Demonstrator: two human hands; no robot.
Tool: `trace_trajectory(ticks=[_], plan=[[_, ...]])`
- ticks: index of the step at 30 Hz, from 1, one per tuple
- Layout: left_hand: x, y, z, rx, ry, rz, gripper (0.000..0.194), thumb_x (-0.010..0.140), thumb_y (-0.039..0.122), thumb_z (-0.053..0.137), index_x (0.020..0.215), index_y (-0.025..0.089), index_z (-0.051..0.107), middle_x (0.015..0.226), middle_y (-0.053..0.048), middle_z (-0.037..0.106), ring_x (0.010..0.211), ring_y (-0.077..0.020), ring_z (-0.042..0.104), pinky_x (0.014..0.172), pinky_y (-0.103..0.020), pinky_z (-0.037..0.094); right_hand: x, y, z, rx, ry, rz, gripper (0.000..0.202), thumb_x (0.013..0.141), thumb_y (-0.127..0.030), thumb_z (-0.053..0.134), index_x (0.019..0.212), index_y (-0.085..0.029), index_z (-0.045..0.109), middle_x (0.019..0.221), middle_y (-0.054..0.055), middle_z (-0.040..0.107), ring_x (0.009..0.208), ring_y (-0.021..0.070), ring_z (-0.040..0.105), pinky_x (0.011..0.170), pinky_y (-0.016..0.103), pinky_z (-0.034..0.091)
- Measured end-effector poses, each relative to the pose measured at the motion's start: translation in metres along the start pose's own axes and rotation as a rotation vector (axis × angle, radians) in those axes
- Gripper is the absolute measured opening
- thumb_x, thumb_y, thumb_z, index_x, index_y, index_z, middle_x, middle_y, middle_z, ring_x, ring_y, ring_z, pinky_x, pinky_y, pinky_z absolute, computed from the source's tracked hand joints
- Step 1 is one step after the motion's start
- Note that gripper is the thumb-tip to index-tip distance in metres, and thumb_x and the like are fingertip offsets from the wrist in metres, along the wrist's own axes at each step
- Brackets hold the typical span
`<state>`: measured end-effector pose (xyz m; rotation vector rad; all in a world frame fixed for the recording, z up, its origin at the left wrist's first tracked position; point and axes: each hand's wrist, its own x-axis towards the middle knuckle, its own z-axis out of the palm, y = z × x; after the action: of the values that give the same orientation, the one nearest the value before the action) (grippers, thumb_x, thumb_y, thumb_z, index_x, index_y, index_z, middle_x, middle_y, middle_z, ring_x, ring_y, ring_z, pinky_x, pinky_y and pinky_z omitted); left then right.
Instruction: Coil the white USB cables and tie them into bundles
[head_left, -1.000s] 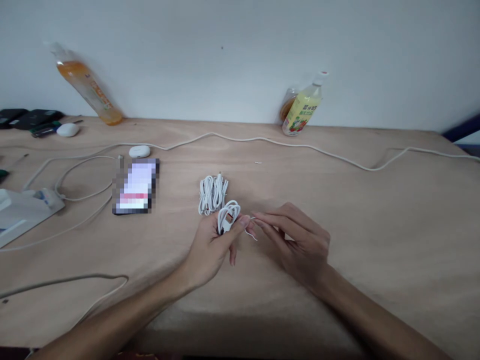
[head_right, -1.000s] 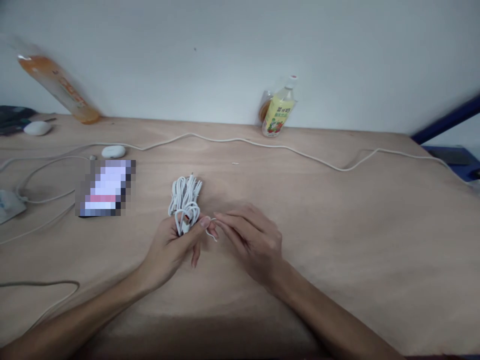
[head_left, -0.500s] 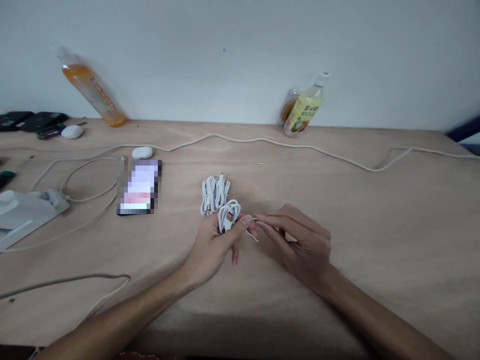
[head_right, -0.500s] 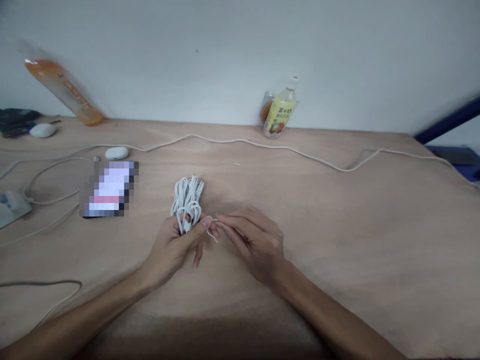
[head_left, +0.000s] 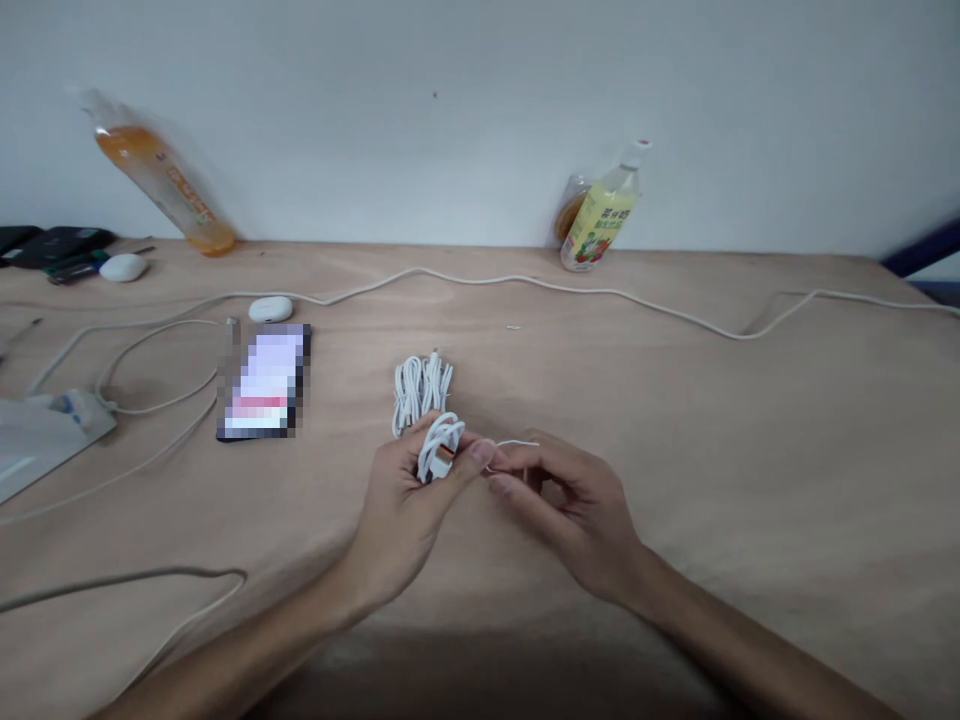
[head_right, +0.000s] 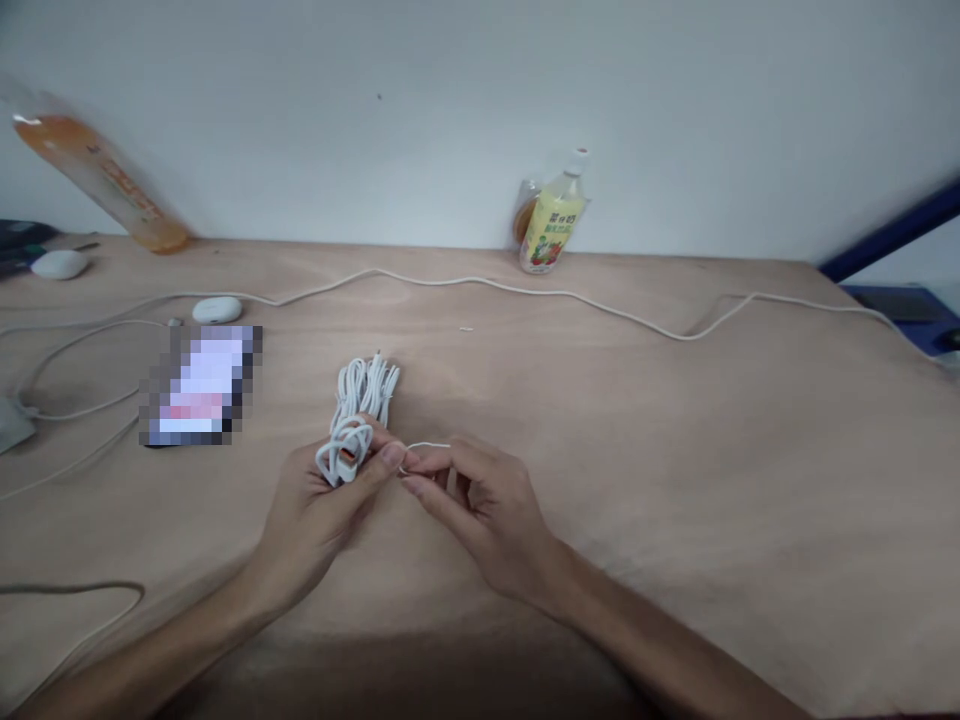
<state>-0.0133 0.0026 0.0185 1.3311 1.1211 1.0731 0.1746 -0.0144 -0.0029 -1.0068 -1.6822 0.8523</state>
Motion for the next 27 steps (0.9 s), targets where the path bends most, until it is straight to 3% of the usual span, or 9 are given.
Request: trace_trajectory(ticks=[4,8,11,18,27], plan=[[0.0,-0.004,0.0,-0.046,-0.039,-0.088,0.036,0.096,0.053,0.078,0.078,0.023,0.073,0.05,0.007,0.038,0.058,-0.0153,0.048,0.053,-0.024,0.036,0.002,0.001,0.001,0.163,-0.017,0.138,0.018,0.102,-0.026,0.076,0.084,-0.023,0.077,0.078,-0.001,0.077,0.066,0.0131,0.063,0.061,0.025,0.048],[0.002,-0.008,0.0,-0.105,-0.08,-0.155,0.042,0.096,0.06,0.078,0.081,0.022,0.068,0.049,0.01,0.038,0.046,-0.0093,0.029,0.045,-0.024,0.022,0.005,0.004,-0.003,0.202,-0.057,0.162,0.02,0.102,-0.026,0.075,0.083,-0.022,0.077,0.076,-0.001,0.076,0.068,0.014,0.065,0.063,0.025,0.049],[0.001,-0.008,0.001,-0.173,-0.111,-0.199,0.047,0.093,0.066,0.079,0.083,0.021,0.067,0.049,0.011,0.036,0.044,-0.0079,0.026,0.042,-0.023,0.018,0.007,0.006,-0.009,0.121,-0.094,0.075,0.02,0.104,-0.024,0.073,0.085,-0.022,0.077,0.077,-0.001,0.077,0.067,0.0133,0.066,0.063,0.024,0.05],[0.0,-0.007,0.002,-0.205,-0.113,-0.244,0.052,0.091,0.071,0.08,0.086,0.02,0.068,0.049,0.012,0.035,0.043,-0.007,0.024,0.04,-0.022,0.015,0.01,0.011,-0.015,-0.169,-0.105,-0.293,0.014,0.111,-0.023,0.066,0.102,-0.023,0.077,0.093,0.003,0.084,0.079,0.0159,0.077,0.072,0.027,0.06],[0.005,-0.008,0.002,-0.172,-0.034,-0.229,0.055,0.086,0.073,0.082,0.085,0.019,0.071,0.048,0.012,0.035,0.042,-0.0068,0.025,0.038,-0.022,0.017,0.008,0.013,-0.011,-0.315,0.0,-0.44,0.02,0.105,-0.009,0.068,0.116,-0.023,0.077,0.093,0.005,0.083,0.076,0.0174,0.076,0.068,0.03,0.063]])
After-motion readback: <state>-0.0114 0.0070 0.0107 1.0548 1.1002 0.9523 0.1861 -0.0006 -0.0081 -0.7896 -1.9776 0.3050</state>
